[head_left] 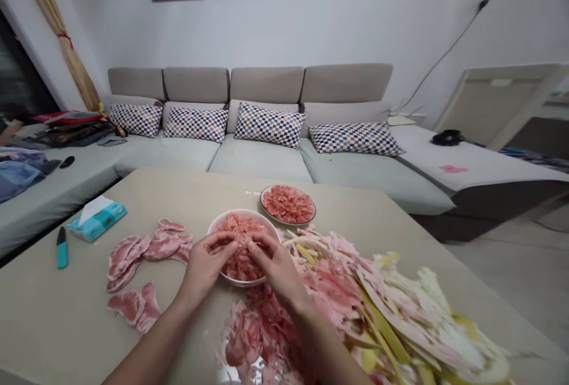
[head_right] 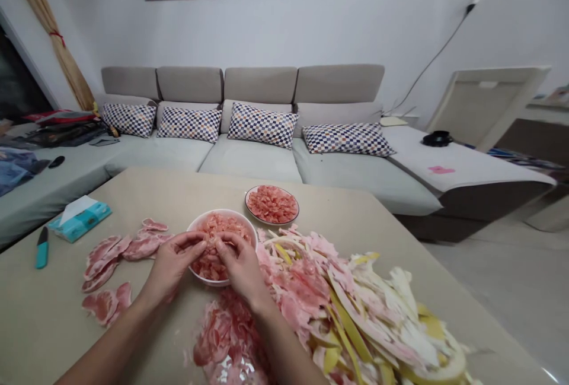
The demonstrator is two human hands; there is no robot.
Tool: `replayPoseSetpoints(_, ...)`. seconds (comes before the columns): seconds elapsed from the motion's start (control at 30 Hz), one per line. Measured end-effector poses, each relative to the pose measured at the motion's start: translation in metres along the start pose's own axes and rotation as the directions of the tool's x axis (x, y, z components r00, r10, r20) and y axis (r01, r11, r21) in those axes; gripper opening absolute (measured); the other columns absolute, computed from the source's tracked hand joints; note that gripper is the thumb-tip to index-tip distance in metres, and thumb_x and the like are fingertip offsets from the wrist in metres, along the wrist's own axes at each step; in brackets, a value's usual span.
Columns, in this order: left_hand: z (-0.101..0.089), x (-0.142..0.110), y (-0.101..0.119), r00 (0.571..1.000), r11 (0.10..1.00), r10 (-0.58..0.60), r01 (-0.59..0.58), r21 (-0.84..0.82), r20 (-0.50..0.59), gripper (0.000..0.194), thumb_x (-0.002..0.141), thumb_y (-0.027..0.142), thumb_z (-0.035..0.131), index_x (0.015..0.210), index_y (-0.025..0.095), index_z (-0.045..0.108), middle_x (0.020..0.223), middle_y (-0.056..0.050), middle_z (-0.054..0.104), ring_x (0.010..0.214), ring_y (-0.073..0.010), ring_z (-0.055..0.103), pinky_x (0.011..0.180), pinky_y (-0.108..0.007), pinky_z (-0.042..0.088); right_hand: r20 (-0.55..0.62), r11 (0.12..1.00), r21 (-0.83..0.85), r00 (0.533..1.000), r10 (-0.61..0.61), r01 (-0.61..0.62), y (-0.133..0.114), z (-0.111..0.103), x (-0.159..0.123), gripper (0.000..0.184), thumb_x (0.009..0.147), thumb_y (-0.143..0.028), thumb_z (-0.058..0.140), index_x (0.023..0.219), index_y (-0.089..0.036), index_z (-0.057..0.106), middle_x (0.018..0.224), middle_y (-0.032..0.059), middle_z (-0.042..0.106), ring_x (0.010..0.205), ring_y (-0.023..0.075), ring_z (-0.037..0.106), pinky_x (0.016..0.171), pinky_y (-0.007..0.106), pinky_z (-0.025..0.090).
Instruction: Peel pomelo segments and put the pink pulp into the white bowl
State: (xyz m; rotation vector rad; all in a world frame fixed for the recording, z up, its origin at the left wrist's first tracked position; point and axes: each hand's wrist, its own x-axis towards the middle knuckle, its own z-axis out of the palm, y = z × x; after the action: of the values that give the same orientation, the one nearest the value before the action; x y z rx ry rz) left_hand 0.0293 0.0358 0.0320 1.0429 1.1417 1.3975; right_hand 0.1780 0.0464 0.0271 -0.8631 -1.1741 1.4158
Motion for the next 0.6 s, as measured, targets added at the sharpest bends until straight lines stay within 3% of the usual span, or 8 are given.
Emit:
replayPoseSetpoints(0.2, -0.001, 0.006, -0.002, 0.998, 0.995, 0.002, -0.008, -0.097, -0.069, 0.034, 0.067, 0.031, 0.08, 0.096, 0.014, 0.071, 0.098, -0.007, 0.075, 0.094, -0.0205, 0.069, 0.089, -0.033, 0.053, -0.086, 0.999, 0.048, 0.996, -0.002, 0.006, 0.001, -0.007, 0.004, 0.038, 0.074, -0.048, 0.074, 0.096, -0.019, 0.067, 0.095, 0.005, 0.067, 0.09, 0.0227, 0.067, 0.086, 0.039, 0.058)
replayPoseSetpoints(0.3, -0.002, 0.008, -0.001, 1.0, 1.0, 0.013, -0.013, -0.009, 0.0, 0.029, 0.072, 0.028, 0.075, 0.098, 0.015, 0.072, 0.107, -0.01, 0.074, 0.103, -0.0237, 0.067, 0.095, -0.037, 0.05, -0.073, 1.0, 0.025, 0.997, -0.003, 0.005, 0.0, -0.01, 0.005, 0.037, 0.075, -0.047, 0.073, 0.099, -0.019, 0.069, 0.099, 0.0055, 0.069, 0.091, 0.0224, 0.067, 0.085, 0.038, 0.058)
replayPoseSetpoints(0.43, -0.001, 0.007, 0.003, 0.99, 0.982, 0.086, -0.103, 0.158, 0.113, 0.028, 0.079, 0.024, 0.066, 0.105, 0.02, 0.074, 0.123, -0.01, 0.069, 0.121, -0.0251, 0.058, 0.108, -0.039, 0.039, -0.053, 0.998, -0.062, 0.998, -0.031, 0.027, -0.001, -0.011, 0.005, 0.039, 0.077, -0.05, 0.071, 0.105, -0.022, 0.071, 0.114, 0.0069, 0.069, 0.096, 0.0249, 0.068, 0.08, 0.039, 0.059)
replayPoseSetpoints(0.5, 0.0, 0.006, 0.004, 0.982, 0.985, 0.083, -0.106, 0.135, 0.17, 0.029, 0.08, 0.027, 0.066, 0.108, 0.021, 0.073, 0.125, -0.009, 0.068, 0.121, -0.0252, 0.058, 0.108, -0.039, 0.04, -0.028, 0.991, -0.122, 0.998, -0.062, 0.058, -0.001, -0.012, 0.005, 0.037, 0.08, -0.05, 0.068, 0.106, -0.024, 0.072, 0.116, 0.0069, 0.07, 0.103, 0.0263, 0.066, 0.086, 0.041, 0.056)
replayPoseSetpoints(0.6, 0.003, 0.004, 0.004, 0.975, 1.0, -0.011, 0.011, 0.002, 0.22, 0.036, 0.077, 0.032, 0.072, 0.109, 0.018, 0.07, 0.122, -0.013, 0.069, 0.112, -0.0265, 0.064, 0.098, -0.039, 0.049, 0.035, 0.97, -0.202, 0.991, -0.133, 0.137, -0.003, -0.013, 0.005, 0.031, 0.085, -0.045, 0.064, 0.106, -0.025, 0.074, 0.117, 0.006, 0.07, 0.114, 0.0256, 0.061, 0.1, 0.043, 0.046)
